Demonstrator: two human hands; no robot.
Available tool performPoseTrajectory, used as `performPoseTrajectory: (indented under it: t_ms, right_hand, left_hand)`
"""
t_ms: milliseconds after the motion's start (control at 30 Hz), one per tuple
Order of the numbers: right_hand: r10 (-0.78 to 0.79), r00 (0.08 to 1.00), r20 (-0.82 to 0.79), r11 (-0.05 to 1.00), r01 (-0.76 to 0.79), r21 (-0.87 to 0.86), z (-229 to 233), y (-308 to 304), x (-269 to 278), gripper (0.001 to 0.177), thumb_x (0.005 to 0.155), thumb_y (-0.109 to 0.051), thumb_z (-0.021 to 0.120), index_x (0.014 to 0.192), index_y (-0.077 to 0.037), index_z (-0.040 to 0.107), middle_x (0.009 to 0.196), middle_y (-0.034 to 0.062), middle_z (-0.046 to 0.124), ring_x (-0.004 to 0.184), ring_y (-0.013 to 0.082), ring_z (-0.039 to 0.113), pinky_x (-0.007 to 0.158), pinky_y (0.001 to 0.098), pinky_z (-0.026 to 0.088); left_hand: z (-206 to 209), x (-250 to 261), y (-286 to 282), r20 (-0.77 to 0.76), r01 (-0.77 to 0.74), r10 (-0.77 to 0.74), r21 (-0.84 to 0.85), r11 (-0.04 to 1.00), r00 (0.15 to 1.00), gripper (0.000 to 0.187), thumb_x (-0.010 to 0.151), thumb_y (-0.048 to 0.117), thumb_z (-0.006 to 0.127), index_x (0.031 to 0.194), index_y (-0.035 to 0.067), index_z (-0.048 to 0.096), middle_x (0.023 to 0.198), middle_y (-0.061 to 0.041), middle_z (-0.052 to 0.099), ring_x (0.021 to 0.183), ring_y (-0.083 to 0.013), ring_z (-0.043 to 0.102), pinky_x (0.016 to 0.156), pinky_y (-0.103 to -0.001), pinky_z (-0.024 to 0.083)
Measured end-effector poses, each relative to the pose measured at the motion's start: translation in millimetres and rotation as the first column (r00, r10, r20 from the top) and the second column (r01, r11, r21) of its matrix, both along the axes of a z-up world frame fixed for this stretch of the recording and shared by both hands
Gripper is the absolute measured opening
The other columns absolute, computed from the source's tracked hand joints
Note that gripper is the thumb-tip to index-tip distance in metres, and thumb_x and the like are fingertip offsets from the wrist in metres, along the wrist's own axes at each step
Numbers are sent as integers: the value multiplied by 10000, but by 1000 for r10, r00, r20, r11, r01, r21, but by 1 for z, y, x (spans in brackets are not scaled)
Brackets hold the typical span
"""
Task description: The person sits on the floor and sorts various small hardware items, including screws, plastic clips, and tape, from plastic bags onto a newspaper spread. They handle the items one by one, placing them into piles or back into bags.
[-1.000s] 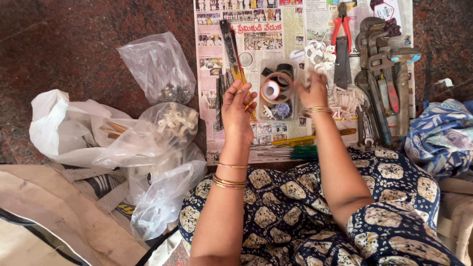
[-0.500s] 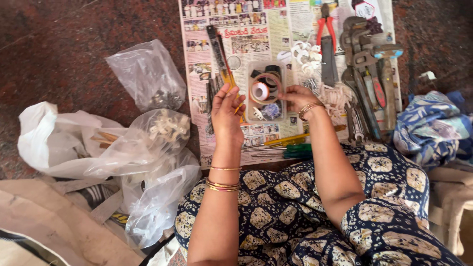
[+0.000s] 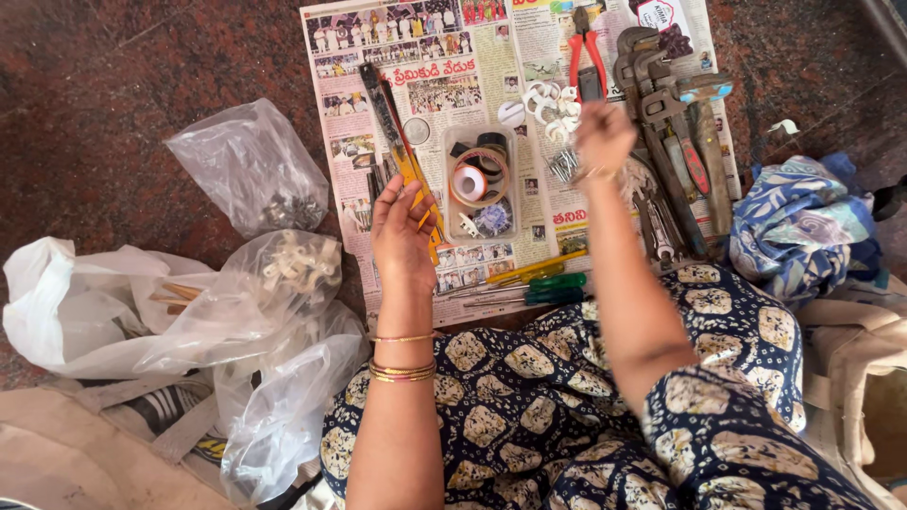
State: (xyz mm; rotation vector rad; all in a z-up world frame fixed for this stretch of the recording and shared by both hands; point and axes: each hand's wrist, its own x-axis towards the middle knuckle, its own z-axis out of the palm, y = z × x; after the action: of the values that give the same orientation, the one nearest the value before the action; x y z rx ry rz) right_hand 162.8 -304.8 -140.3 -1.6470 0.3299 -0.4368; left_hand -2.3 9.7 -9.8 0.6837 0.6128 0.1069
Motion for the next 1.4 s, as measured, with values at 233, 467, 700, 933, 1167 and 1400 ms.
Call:
performPoseTrajectory:
  t_ms: [233,467,700,933,1167,1400]
  right_hand:
    - [-93,912,400,963,184,-196,61,-118,121,302,743,133,735,998,-19,679,894,68,693,759,154,689,652,277,624]
    - [-283,856,-433,587,-202,-784,53,-190,161,625,747,-399,972,992,107,699,1029,261,725,937,305,719,798,416,568]
    - [-343,671,-658,637,-348,-688,8,-195,204,845,776,-455,875,1309,129,576,1225,303,680,1015,378,748,837,437,650]
    - [-403,599,-692,526,-467,-711,0,-230,215,1214,665,-612,948,1386,162,352,1390,351,446,1181,457,554,897,511,527]
    - [-330,878,-347,765,34,-643,9,-228,194,372,870,-240,852,1149,-65,681,1203,94,766,1049,125,766,918,248,598]
    - [313,789,529,527,320,-788,111,-150,113,184,952,176,768,988,80,615,921,188,603,734,253,619,619,366,569]
  left_hand:
    - [-2,2,-3,-7,19,-19,17,1000,1000,364,971,153,623,1325,88,563,1142,-60,706,936,-163,691,777,-307,529]
    - [0,5,-4,-70,45,-39,93,995,997,317,984,156,629,1291,95,582,1131,-40,708,927,-143,678,787,-294,510]
    - [-2,8,-13,-114,56,-41,135,989,993,290,980,182,625,1258,105,595,1108,-16,710,922,-128,669,811,-289,520]
    - [2,7,-19,-156,75,-52,141,987,986,291,965,163,643,1248,103,603,1086,-19,712,913,-123,663,805,-290,513]
    - [-5,5,-12,-150,65,-45,132,989,988,304,959,157,642,1256,103,605,1093,-18,713,912,-126,663,803,-290,514]
    - [-10,4,-8,-107,42,-30,114,993,994,322,936,160,678,1248,117,611,1081,-12,701,891,-126,665,752,-285,491]
